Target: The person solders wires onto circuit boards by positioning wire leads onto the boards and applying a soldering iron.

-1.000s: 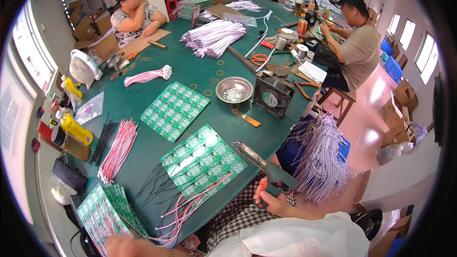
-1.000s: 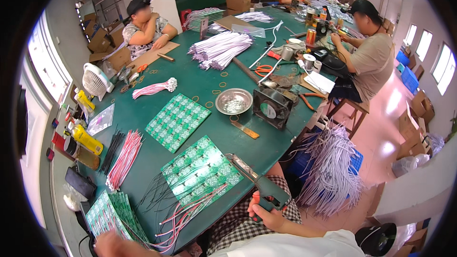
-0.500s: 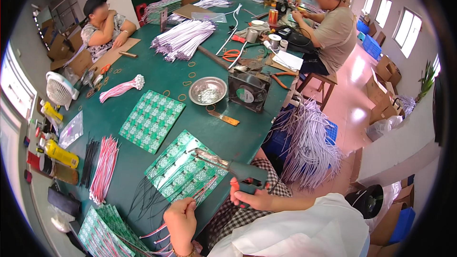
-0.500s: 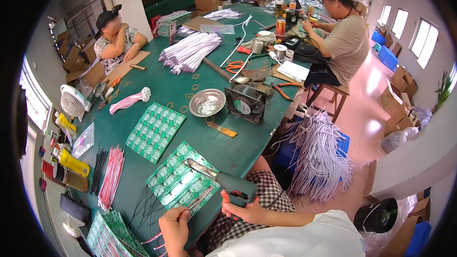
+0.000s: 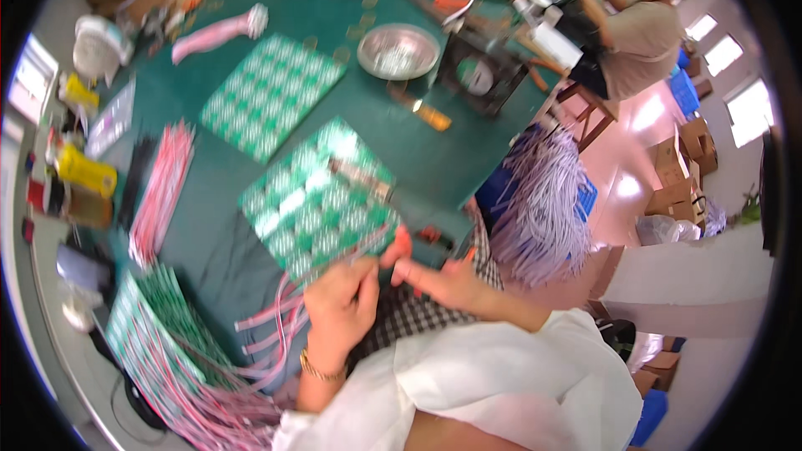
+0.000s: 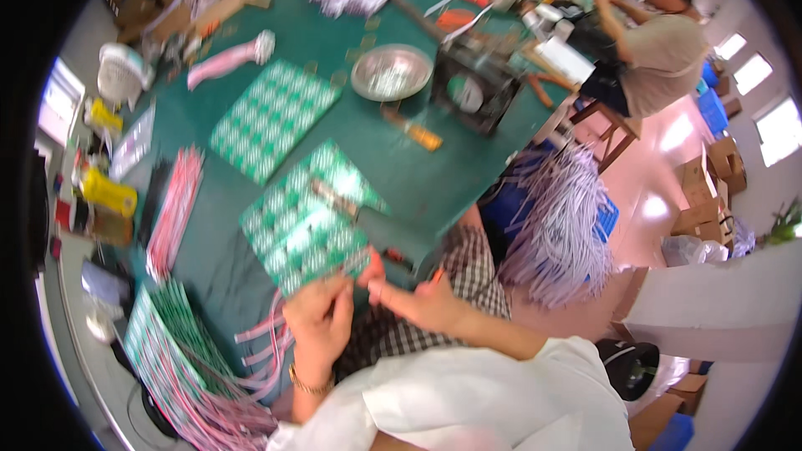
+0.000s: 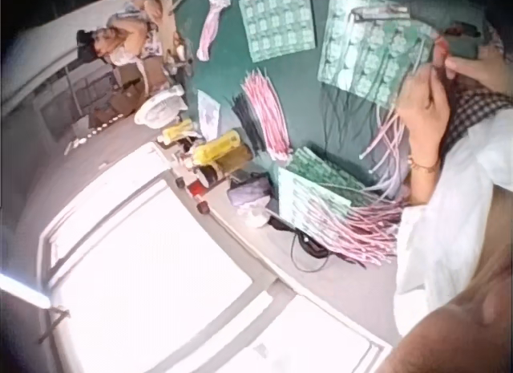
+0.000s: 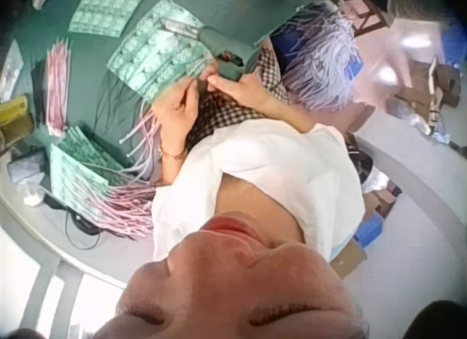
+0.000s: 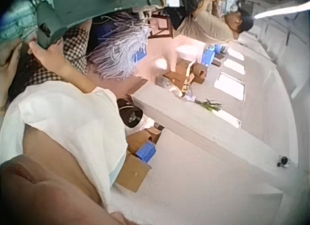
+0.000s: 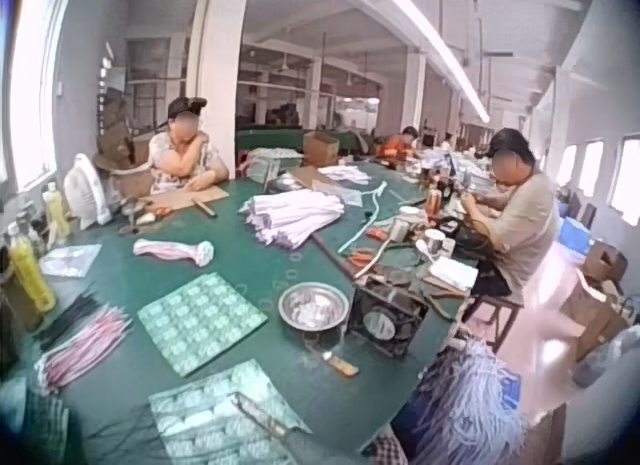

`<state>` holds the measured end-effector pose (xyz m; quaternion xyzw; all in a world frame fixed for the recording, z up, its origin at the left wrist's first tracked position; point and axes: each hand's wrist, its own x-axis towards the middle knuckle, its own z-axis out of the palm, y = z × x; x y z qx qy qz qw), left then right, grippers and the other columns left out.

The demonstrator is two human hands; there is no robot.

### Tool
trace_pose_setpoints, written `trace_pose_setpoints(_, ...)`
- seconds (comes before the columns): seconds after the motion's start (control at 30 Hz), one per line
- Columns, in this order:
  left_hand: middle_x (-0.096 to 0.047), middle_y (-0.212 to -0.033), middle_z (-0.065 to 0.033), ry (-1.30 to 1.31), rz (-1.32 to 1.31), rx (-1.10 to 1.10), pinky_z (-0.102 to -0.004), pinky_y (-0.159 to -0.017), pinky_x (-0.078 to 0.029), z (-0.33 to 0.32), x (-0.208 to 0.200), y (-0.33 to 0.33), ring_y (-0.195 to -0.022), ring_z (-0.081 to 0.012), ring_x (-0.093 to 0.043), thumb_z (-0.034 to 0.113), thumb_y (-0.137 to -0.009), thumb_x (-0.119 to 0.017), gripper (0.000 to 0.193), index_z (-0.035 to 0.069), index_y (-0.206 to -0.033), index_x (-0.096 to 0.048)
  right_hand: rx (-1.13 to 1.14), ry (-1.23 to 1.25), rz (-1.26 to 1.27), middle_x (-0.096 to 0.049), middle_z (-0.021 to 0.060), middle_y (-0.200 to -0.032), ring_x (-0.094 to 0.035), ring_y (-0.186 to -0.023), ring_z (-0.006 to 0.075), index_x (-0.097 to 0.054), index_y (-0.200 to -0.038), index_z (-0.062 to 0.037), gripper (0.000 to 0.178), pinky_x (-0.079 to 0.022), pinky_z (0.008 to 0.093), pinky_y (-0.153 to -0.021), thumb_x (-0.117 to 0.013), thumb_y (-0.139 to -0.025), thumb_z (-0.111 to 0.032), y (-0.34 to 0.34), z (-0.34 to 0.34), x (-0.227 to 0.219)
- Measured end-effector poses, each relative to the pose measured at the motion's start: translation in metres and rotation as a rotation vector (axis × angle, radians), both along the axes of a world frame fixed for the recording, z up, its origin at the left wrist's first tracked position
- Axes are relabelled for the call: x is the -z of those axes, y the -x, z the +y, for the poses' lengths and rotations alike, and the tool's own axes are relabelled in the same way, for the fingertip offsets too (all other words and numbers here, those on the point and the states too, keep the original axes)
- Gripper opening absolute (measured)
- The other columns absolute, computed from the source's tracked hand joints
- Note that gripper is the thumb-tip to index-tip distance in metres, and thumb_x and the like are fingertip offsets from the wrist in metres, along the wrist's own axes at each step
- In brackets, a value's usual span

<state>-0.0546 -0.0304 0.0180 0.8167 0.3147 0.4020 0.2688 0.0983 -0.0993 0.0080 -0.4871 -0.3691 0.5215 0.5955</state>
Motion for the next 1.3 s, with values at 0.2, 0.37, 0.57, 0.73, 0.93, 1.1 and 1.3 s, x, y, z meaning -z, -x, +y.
trace_pose_setpoints(0.2,-0.056,-0.067,-0.0091,0.135,-0.050,-0.042,-0.0294,-0.049,-0.041,0.009,-0.001,0.005,-0.054,-0.0224,-0.053,0.000,-0.077,-0.061,0.007,0.004,-0.083,-0.062,0.022,0.024,0.077,-0.059,0.0084,-0.093,-0.056,-0.072,0.0087,-0.043,-0.121,-0.0048,0.039,-0.044,0.0198,-0.049,-0.056,-0.085,-0.004,-0.003,0.011,0.005)
trace_pose_setpoints(0.37,-0.056,-0.066,-0.0090,0.338,-0.022,-0.061,-0.0279,-0.050,-0.040,0.006,0.001,0.009,-0.054,-0.0194,-0.051,0.002,-0.081,-0.059,0.004,0.001,-0.083,-0.062,0.057,-0.013,0.068,-0.059,0.0082,-0.094,-0.057,-0.076,0.0087,-0.042,-0.120,-0.0020,0.040,-0.047,0.0209,-0.057,-0.057,-0.083,0.000,0.008,0.013,0.012)
trace_pose_setpoints(0.57,-0.059,-0.073,-0.0090,0.241,-0.053,-0.050,-0.0269,-0.056,-0.043,0.009,0.002,0.004,-0.063,-0.0192,-0.054,-0.004,-0.078,-0.061,0.008,0.000,-0.085,-0.062,-0.006,-0.066,0.051,-0.056,0.0138,-0.099,-0.060,-0.087,0.0172,-0.037,-0.123,-0.0045,0.047,-0.050,0.0290,-0.075,-0.056,-0.081,0.006,0.010,0.016,0.010)
trace_pose_setpoints(0.73,-0.062,-0.075,-0.0093,0.282,-0.063,-0.007,-0.0264,-0.056,-0.045,0.006,0.001,0.006,-0.063,-0.0193,-0.058,-0.002,-0.074,-0.066,0.012,0.001,-0.086,-0.065,0.019,-0.154,-0.046,-0.056,0.0133,-0.097,-0.059,-0.084,0.0149,-0.037,-0.122,-0.0043,0.048,-0.050,0.0274,-0.072,-0.057,-0.080,0.006,0.010,0.020,0.014)
trace_pose_setpoints(0.93,-0.062,-0.074,-0.0092,0.304,-0.023,-0.062,-0.0261,-0.056,-0.045,0.001,0.001,0.004,-0.062,-0.0193,-0.058,0.000,-0.075,-0.067,0.009,0.001,-0.083,-0.063,-0.005,-0.031,0.070,-0.057,0.0091,-0.094,-0.056,-0.076,0.0101,-0.040,-0.122,-0.0038,0.045,-0.047,0.0224,-0.061,-0.058,-0.081,0.004,0.008,0.020,0.013)
trace_pose_setpoints(1.1,-0.061,-0.073,-0.0088,0.354,-0.036,-0.079,-0.0262,-0.056,-0.044,0.002,0.004,0.004,-0.060,-0.0186,-0.056,0.001,-0.077,-0.066,0.007,0.001,-0.082,-0.061,-0.017,-0.090,-0.024,-0.057,0.0104,-0.091,-0.055,-0.076,0.0106,-0.037,-0.122,-0.0082,0.048,-0.045,0.0214,-0.054,-0.058,-0.081,0.003,0.010,0.021,0.013)
trace_pose_setpoints(1.3,-0.060,-0.073,-0.0084,0.364,-0.066,-0.051,-0.0257,-0.055,-0.045,0.002,0.003,0.001,-0.061,-0.0169,-0.056,0.000,-0.076,-0.066,0.007,0.001,-0.081,-0.061,-0.002,-0.117,0.009,-0.056,0.0097,-0.088,-0.054,-0.074,0.0098,-0.038,-0.121,-0.0089,0.048,-0.044,0.0211,-0.054,-0.059,-0.080,0.005,0.010,0.021,0.015)
